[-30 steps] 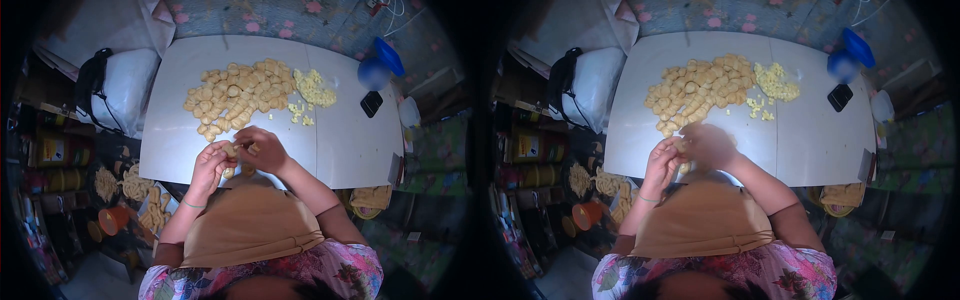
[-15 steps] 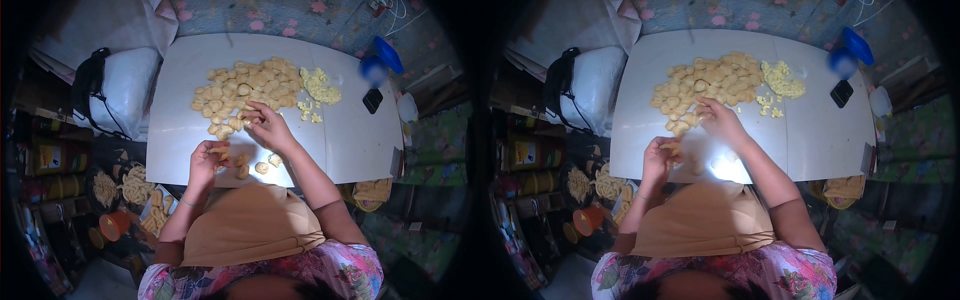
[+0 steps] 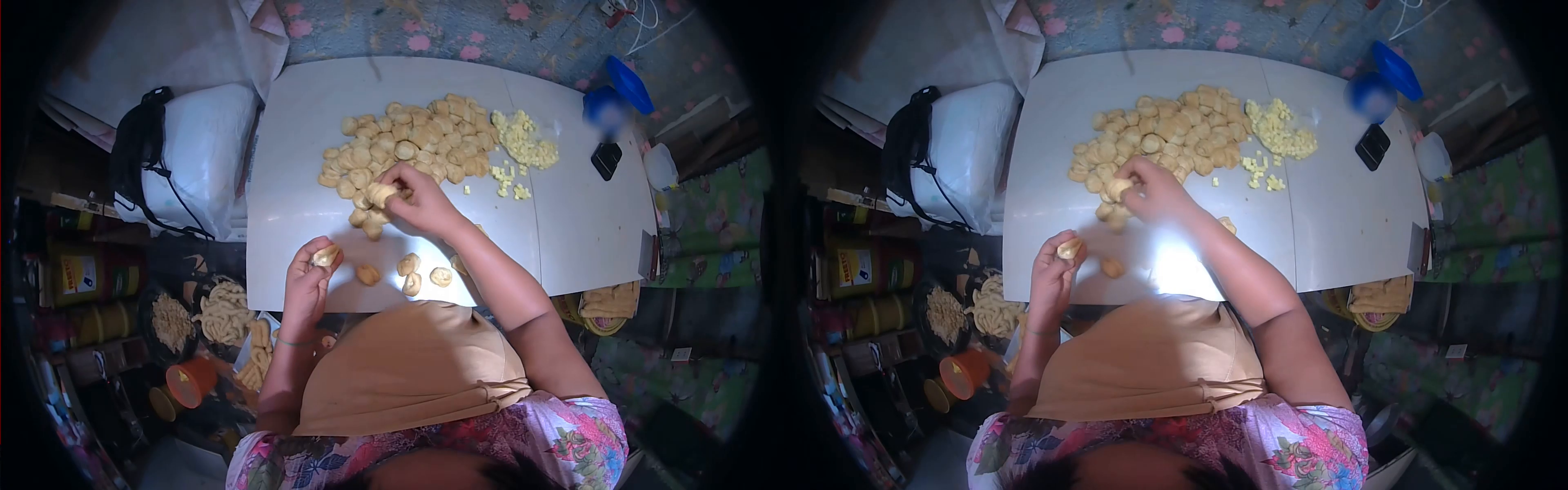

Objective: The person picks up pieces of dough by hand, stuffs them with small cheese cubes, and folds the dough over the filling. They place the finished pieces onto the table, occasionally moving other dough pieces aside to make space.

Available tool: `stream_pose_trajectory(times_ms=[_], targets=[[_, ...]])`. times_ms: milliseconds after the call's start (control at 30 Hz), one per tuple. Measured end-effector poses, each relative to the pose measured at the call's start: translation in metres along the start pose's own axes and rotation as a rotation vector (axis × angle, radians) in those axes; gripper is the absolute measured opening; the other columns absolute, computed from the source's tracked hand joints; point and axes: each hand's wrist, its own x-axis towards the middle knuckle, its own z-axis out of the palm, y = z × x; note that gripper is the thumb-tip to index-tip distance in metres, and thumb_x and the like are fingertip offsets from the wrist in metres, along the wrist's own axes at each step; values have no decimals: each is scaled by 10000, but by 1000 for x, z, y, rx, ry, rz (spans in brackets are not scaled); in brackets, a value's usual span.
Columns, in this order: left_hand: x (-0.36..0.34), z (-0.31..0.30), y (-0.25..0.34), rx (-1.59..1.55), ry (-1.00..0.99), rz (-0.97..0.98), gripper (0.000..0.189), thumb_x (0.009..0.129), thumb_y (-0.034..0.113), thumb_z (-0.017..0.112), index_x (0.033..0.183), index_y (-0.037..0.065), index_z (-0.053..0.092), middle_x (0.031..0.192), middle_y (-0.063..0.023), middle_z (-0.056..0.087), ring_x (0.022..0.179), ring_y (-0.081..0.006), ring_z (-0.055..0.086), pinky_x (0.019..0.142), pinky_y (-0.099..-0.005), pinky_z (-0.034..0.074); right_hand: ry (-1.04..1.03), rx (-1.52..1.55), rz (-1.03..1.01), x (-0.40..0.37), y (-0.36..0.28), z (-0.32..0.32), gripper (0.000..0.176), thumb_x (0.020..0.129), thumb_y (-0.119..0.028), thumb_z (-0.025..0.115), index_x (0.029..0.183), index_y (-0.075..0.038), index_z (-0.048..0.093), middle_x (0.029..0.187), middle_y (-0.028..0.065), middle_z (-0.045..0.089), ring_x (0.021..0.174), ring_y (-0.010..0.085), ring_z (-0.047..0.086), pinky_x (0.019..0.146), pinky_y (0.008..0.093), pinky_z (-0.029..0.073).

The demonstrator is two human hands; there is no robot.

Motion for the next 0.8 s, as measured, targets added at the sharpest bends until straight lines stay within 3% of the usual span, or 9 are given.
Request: stream_pose_trajectory(times_ms=[100,133,233,333,433,600,633,733,800], targets=[[-3,2,8,332,60,-75,353,850,-6,549,1202,-24,553,1156,-148,563,1021,-260,603,916,-390,506,-44,559,162,-9,-25,-6,209,887,-11,486,1059,-11,606,1025,110,632,873,174,636,756,325,537],[-4,4,12,453,84,-129,330,854,18,573,1183,-10,577,1145,-143,570,1006,-273,609,896,-393,510,-97,525,230,-12,-26,-10,231,887,-2,477,1079,-2,605,1056,123,629,890,184,642,767,317,539],[2,-6,6,1303,-86,357,255,861,93,621,1108,37,649,1094,-121,594,1037,-307,577,870,-414,478,-167,489,373,-23,-22,-21,281,884,13,467,1130,19,603,1157,162,609,961,211,645,809,305,540],[0,5,0,1598,73,576,184,855,119,633,1016,64,701,1148,-131,575,1115,-339,508,917,-432,408,-69,641,381,-39,-18,-17,286,881,8,498,1147,25,602,1264,188,563,1075,224,607,865,319,527],[7,1,4,1687,-48,288,356,862,172,598,1195,48,622,1306,-180,487,1229,-356,411,1007,-448,339,-36,816,319,-55,-28,-18,281,878,10,535,1151,16,603,1333,174,524,1171,222,553,916,331,500],[-1,13,4,1923,0,690,715,903,476,537,1440,48,340,1394,-216,404,1294,-346,396,1040,-403,314,-87,562,13,-72,-1,-14,352,864,34,582,1208,-39,592,1346,129,521,1208,213,523,964,340,459],[-5,24,7,1953,-20,745,762,911,509,513,1468,42,285,1399,-218,401,1314,-333,389,1049,-405,313,-209,276,-60,-72,-15,-16,339,867,28,597,1193,-65,599,1336,122,525,1219,201,511,965,337,452],[-14,55,-5,641,-376,232,710,924,409,567,1458,23,301,1405,-196,402,1330,-279,390,1066,-402,333,-276,248,292,-84,-68,-7,288,869,-6,621,1149,-70,609,1311,110,540,1193,195,524,940,326,463],[-22,78,-10,270,-308,20,597,907,197,628,1399,-28,375,1299,-166,510,1170,-222,535,947,-346,471,-158,70,17,-90,-48,5,259,860,-57,662,1113,-50,607,1236,100,567,1116,176,551,907,317,470]])
